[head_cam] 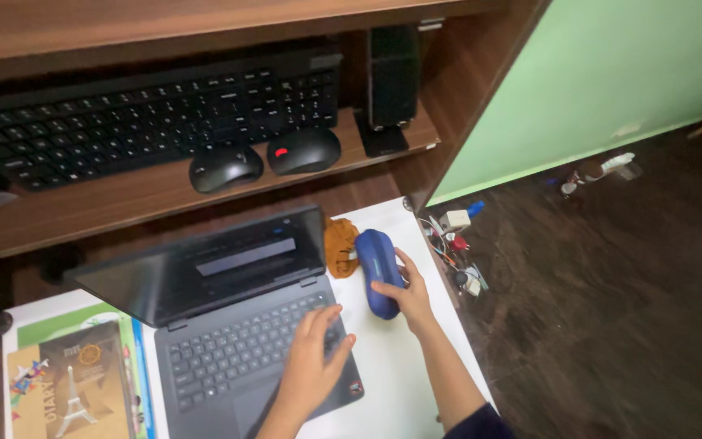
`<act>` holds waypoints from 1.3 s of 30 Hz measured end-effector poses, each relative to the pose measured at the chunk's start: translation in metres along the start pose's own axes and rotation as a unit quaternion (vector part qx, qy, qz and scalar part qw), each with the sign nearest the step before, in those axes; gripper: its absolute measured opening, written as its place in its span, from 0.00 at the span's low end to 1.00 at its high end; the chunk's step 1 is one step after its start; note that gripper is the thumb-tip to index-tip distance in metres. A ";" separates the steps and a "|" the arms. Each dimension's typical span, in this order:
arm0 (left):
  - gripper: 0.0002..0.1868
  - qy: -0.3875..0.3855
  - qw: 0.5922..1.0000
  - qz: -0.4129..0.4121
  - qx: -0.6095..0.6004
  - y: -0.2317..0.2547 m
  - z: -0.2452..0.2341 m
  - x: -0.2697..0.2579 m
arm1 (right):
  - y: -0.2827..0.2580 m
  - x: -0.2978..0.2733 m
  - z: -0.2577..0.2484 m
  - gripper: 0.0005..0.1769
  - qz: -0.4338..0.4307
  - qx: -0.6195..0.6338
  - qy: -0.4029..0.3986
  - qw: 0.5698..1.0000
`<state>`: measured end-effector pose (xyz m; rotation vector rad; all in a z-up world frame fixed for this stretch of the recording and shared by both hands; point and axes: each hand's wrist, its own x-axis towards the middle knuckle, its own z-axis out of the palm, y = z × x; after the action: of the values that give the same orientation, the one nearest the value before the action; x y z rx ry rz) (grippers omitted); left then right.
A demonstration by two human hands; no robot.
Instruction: The person wipes a white desk surface with an orange cloth, moves a stack of notebooks, and wipes the upper shelf. They then pick up a laptop from the floor, place it on the desk, and organize a mouse, a blue case, and a power strip on the desk and shelf.
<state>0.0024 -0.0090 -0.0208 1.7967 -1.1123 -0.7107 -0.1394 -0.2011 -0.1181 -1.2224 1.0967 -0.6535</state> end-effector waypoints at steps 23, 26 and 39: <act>0.30 0.283 0.742 -0.224 -0.565 -0.020 0.060 -0.053 | 0.010 0.034 -0.034 0.11 -0.117 -0.219 -0.139 0.959; 0.33 0.329 0.731 -0.208 -0.561 -0.010 0.058 -0.068 | -0.002 0.007 0.000 0.20 -0.093 -0.150 -0.259 0.950; 0.61 0.443 0.745 -0.016 -0.499 0.041 -0.018 -0.096 | -0.159 -0.136 0.065 0.47 -0.420 -0.173 -0.436 0.777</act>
<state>-0.0414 0.0759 0.0253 0.9429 0.0335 -0.2566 -0.1073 -0.0975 0.0721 -2.0680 -0.1927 -0.4180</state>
